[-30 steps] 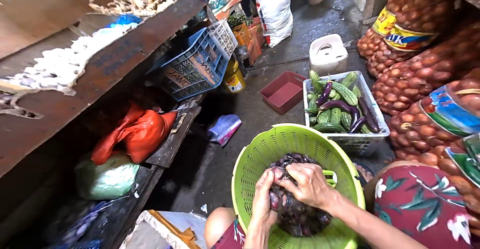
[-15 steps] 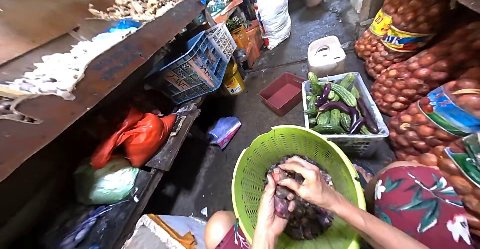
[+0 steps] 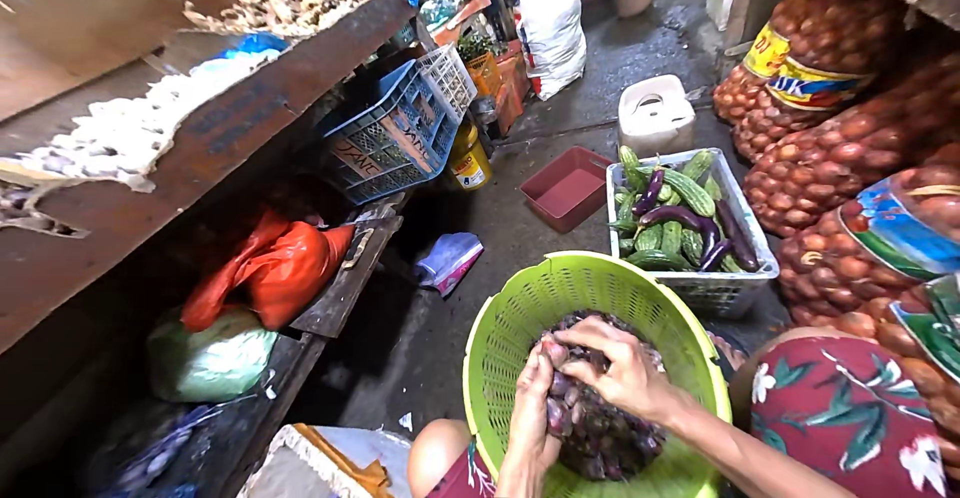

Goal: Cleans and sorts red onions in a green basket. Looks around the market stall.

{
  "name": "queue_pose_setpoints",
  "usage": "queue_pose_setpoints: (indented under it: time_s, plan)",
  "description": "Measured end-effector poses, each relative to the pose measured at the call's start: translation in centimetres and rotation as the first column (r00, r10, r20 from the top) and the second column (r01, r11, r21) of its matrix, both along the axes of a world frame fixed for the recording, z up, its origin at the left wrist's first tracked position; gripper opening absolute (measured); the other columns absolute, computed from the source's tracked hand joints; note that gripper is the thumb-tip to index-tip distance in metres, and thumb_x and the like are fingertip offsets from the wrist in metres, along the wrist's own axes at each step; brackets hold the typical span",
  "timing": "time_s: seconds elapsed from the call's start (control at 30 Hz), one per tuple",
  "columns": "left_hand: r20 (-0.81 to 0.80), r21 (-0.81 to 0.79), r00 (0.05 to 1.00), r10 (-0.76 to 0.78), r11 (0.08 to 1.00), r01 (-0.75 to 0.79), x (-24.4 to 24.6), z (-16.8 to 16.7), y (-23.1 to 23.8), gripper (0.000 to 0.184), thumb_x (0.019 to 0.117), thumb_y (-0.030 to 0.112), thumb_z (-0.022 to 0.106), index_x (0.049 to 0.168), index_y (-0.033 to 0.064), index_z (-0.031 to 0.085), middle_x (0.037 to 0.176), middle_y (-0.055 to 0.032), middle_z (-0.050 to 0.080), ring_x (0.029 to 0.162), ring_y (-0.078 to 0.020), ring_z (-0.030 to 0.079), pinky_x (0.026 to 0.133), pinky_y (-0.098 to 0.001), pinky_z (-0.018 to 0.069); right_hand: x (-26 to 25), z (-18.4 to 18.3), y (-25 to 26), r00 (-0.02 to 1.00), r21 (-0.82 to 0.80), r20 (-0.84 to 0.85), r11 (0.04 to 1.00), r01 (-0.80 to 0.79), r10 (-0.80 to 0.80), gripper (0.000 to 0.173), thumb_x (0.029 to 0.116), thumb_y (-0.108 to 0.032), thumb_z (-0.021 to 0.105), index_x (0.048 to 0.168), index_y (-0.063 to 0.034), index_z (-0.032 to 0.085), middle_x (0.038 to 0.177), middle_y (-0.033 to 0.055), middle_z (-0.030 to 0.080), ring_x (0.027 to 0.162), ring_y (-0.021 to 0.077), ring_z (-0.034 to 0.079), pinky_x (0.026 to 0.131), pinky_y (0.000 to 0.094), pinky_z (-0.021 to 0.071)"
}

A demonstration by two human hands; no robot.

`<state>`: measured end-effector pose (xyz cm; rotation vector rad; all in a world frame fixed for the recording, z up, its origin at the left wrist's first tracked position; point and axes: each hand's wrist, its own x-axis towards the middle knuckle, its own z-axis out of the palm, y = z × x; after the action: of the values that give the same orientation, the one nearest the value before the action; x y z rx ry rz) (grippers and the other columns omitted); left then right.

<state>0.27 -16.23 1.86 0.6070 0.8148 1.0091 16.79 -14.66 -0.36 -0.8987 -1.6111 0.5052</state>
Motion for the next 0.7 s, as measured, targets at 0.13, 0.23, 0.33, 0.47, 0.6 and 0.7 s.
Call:
queue_pose_setpoints:
  time_s: [0.13,0.23,0.33,0.47,0.6,0.7]
  plan:
    - [-0.043,0.003,0.999,0.012,1.0,-0.012,0.1,0.0,-0.1,0.027,0.1062,0.027,0.045,0.11,0.0083,0.064,0.072,-0.0034,0.065,0.053,-0.0088,0.06,0.048,-0.0227,0.0514,-0.2,-0.7,0.3,0.999,0.197,0.032,0.98,0.024,-0.031,0.007,0.0903,-0.011,0.068,0.094,-0.0064,0.072,0.091,0.0065,0.071,0.084,0.0072,0.069,0.075,0.0164,0.0562]
    - [0.037,-0.063,0.999,-0.018,0.998,0.02,-0.1,-0.2,-0.4,0.039,0.1097,0.032,0.035,0.103,0.0082,0.065,0.074,-0.0054,0.067,0.054,-0.0104,0.062,0.048,-0.0236,0.0526,0.1,-0.1,0.2,0.987,0.126,0.103,0.986,0.111,-0.124,0.009,0.0909,-0.013,0.063,0.093,-0.0063,0.068,0.087,0.0068,0.067,0.078,0.0103,0.066,0.068,0.0201,0.0551]
    - [0.221,-0.062,0.972,-0.083,0.993,0.099,-0.8,-0.6,-0.8,0.044,0.1068,0.046,0.042,0.109,0.0081,0.065,0.084,-0.009,0.071,0.06,-0.0129,0.066,0.052,-0.0247,0.0557,0.6,0.6,0.5,0.964,-0.072,0.115,0.966,0.249,-0.24,0.016,0.0921,-0.015,0.063,0.096,-0.0021,0.071,0.086,0.0107,0.07,0.073,0.0158,0.068,0.066,0.0288,0.0563]
    - [0.117,0.031,0.993,-0.005,1.0,0.001,-0.5,-0.5,-0.6,0.031,0.0911,0.033,0.076,0.113,0.0113,0.071,0.083,-0.006,0.072,0.058,-0.0097,0.064,0.051,-0.0235,0.0544,0.7,1.5,0.1,0.997,-0.198,-0.058,0.98,0.032,-0.045,0.026,0.0927,-0.028,0.07,0.101,-0.0034,0.075,0.092,0.0059,0.071,0.075,0.0017,0.061,0.067,0.0154,0.0498]
    - [-0.197,0.273,0.96,0.2,0.951,-0.143,0.5,-0.5,-0.5,0.039,0.0861,0.001,0.067,0.125,0.0008,0.064,0.102,-0.0074,0.072,0.07,-0.0076,0.066,0.059,-0.0225,0.0565,-0.8,0.0,0.2,0.992,0.044,0.016,0.991,0.125,-0.126,0.017,0.0913,-0.019,0.065,0.094,-0.0049,0.074,0.091,0.007,0.073,0.082,0.0061,0.068,0.075,0.0163,0.0552]
    - [-0.192,0.271,0.964,0.186,0.954,-0.13,0.2,-0.4,-0.9,0.036,0.088,0.004,0.065,0.124,0.0008,0.065,0.101,-0.0069,0.072,0.069,-0.0077,0.066,0.059,-0.0231,0.0567,-1.1,-0.6,0.4,0.967,0.123,0.133,0.972,0.2,-0.215,0.014,0.091,-0.016,0.06,0.093,-0.0059,0.07,0.088,0.0086,0.068,0.075,0.0121,0.067,0.065,0.0226,0.0557]
